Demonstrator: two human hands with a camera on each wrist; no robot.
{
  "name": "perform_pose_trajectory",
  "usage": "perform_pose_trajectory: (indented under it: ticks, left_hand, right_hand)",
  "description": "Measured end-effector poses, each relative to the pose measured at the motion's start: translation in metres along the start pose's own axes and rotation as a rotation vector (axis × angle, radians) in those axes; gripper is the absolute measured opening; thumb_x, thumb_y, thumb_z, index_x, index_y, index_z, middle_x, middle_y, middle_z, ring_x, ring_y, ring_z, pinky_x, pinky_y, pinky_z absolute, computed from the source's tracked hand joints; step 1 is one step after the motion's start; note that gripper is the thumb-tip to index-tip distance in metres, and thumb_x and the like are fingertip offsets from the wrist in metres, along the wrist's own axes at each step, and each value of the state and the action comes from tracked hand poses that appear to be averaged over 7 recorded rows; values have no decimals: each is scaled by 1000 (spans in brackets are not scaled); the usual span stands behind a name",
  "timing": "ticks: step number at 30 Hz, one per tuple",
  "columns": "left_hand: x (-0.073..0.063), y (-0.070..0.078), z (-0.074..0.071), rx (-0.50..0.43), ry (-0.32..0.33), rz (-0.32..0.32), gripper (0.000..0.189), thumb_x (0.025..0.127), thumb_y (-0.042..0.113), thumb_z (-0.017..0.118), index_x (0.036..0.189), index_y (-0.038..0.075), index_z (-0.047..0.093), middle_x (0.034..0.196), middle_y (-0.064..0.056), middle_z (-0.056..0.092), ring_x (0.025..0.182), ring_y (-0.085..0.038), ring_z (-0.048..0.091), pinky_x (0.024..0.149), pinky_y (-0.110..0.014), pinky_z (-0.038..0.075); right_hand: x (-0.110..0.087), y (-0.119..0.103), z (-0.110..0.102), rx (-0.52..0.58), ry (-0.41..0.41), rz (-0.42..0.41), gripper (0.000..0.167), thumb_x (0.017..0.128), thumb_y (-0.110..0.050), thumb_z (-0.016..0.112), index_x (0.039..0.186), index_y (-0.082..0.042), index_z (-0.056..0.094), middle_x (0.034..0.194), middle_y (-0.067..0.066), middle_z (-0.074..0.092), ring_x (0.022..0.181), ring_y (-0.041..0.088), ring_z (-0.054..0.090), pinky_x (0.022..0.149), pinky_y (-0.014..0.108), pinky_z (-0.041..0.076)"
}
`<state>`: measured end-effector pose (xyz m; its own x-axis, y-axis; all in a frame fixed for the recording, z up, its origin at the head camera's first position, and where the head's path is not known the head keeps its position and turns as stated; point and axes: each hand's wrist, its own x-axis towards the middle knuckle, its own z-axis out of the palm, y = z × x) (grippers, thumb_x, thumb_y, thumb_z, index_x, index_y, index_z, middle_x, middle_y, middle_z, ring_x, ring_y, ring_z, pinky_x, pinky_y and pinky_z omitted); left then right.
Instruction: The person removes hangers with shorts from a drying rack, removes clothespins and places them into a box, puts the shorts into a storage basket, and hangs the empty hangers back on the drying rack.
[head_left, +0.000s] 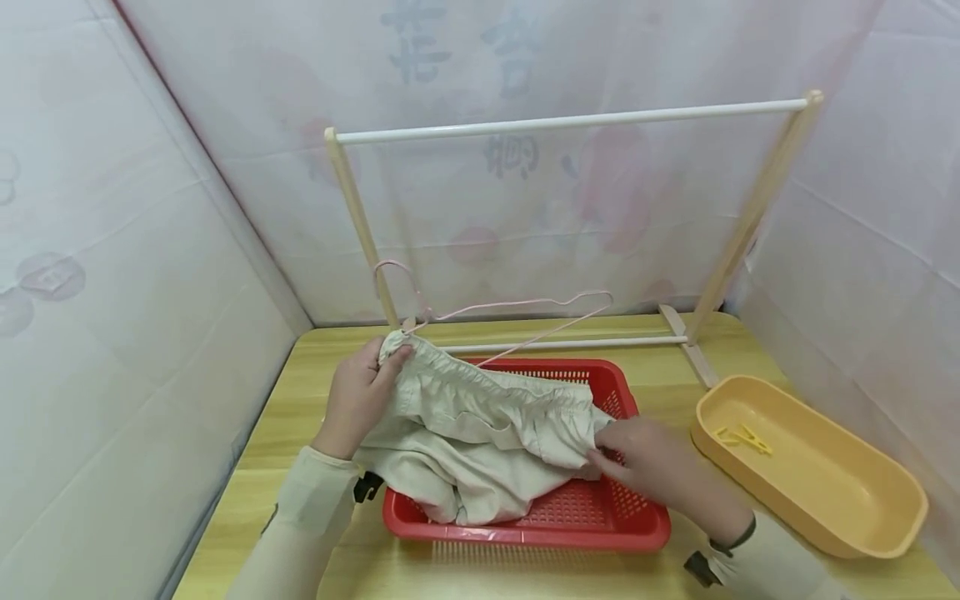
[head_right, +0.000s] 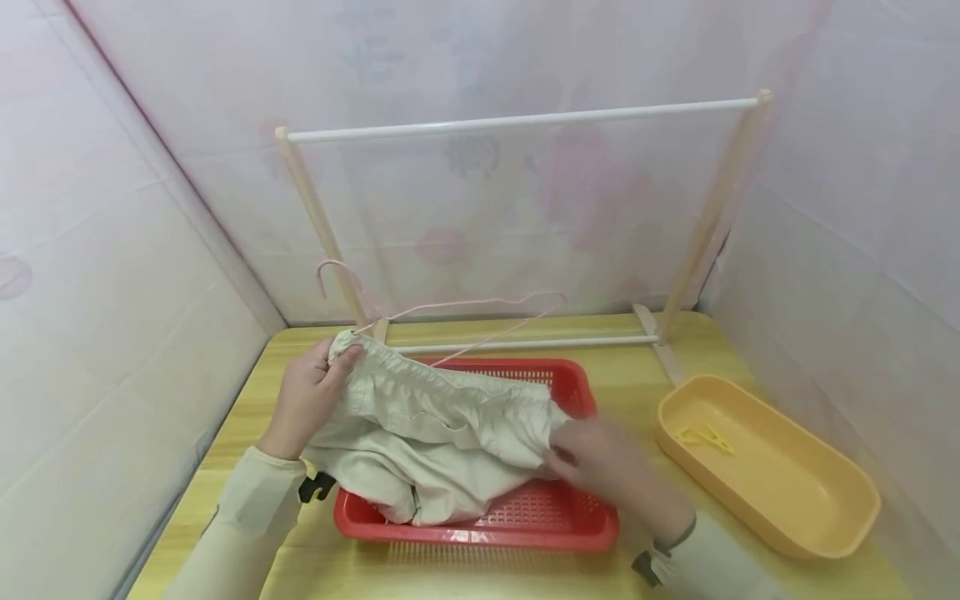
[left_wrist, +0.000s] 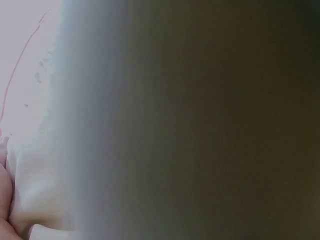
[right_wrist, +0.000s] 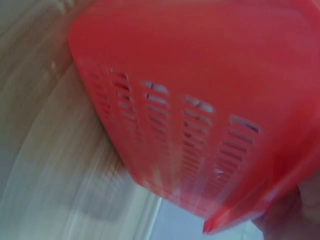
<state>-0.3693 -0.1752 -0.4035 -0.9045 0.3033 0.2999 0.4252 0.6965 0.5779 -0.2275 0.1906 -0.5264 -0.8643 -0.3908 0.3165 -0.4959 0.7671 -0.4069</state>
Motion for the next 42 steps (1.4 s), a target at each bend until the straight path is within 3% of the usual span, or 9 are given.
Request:
perform_pose_trajectory:
  ticks: [7, 11, 14, 18, 21, 25, 28, 32, 42]
  left_hand:
    - [1, 4, 4, -1, -44, 8, 26, 102, 35, 66, 96, 10, 66, 65, 0, 49, 65, -22, 49, 58, -36, 39]
    - [2, 4, 6, -2, -43, 23, 25, 101, 34, 68, 93, 11, 65, 64, 1, 50, 63, -21, 49, 56, -35, 39]
    - [2, 4, 8, -12, -47, 48, 24, 100, 32, 70, 90, 12, 63, 66, 0, 52, 63, -20, 50, 56, -35, 40]
    - [2, 5, 11, -24, -81, 88, 19, 99, 31, 71, 93, 14, 64, 73, -1, 60, 66, -18, 54, 59, -34, 43]
    - [2, 6, 12, -20, -122, 114, 22, 99, 33, 70, 89, 16, 61, 70, 2, 54, 65, -15, 51, 58, -32, 42]
    - [1, 9, 12, 4, -171, 162, 30, 100, 33, 69, 81, 17, 52, 64, 6, 38, 60, -13, 43, 56, -30, 37]
    - [0, 11, 13, 21, -203, 202, 28, 100, 32, 70, 82, 18, 53, 63, 8, 37, 61, -11, 44, 57, -29, 38]
    - [-2, 15, 15, 39, -244, 265, 22, 99, 31, 70, 87, 20, 56, 65, 9, 40, 64, -11, 48, 61, -29, 42]
    - [-4, 24, 17, 14, -239, 352, 16, 97, 30, 72, 93, 19, 61, 76, 8, 53, 70, -9, 51, 65, -30, 46]
  right_hand:
    - [0, -7, 6, 114, -292, -57, 26, 94, -30, 76, 75, -30, 57, 65, -19, 45, 61, -3, 38, 56, 22, 36]
    - [6, -6, 1, 129, -284, -83, 26, 93, -28, 77, 75, -31, 59, 65, -19, 46, 61, -3, 39, 57, 20, 36]
    - [9, -5, -5, 137, -107, -150, 26, 92, -22, 76, 74, -31, 59, 66, -22, 45, 61, -6, 39, 56, 16, 36]
    - [15, -3, -13, 50, 356, -208, 23, 96, -21, 64, 74, -20, 64, 68, -13, 53, 62, 2, 46, 54, 17, 39]
    - [23, -4, -20, -32, 671, -159, 29, 98, -23, 55, 79, -6, 69, 71, 2, 59, 65, 18, 52, 60, 27, 42]
    - [32, -4, -27, -74, 854, -92, 31, 96, -21, 56, 92, 6, 71, 86, 20, 62, 77, 38, 53, 71, 43, 37]
    - [35, -5, -29, -85, 816, -68, 35, 98, -25, 56, 105, 7, 70, 102, 26, 64, 88, 45, 53, 77, 51, 34]
    - [37, -6, -30, -94, 658, -71, 45, 105, -36, 53, 120, 4, 68, 115, 22, 66, 99, 42, 56, 86, 54, 36]
    - [30, -5, -35, -42, 574, -132, 44, 110, -37, 49, 98, -4, 75, 88, 6, 71, 79, 22, 63, 72, 36, 50]
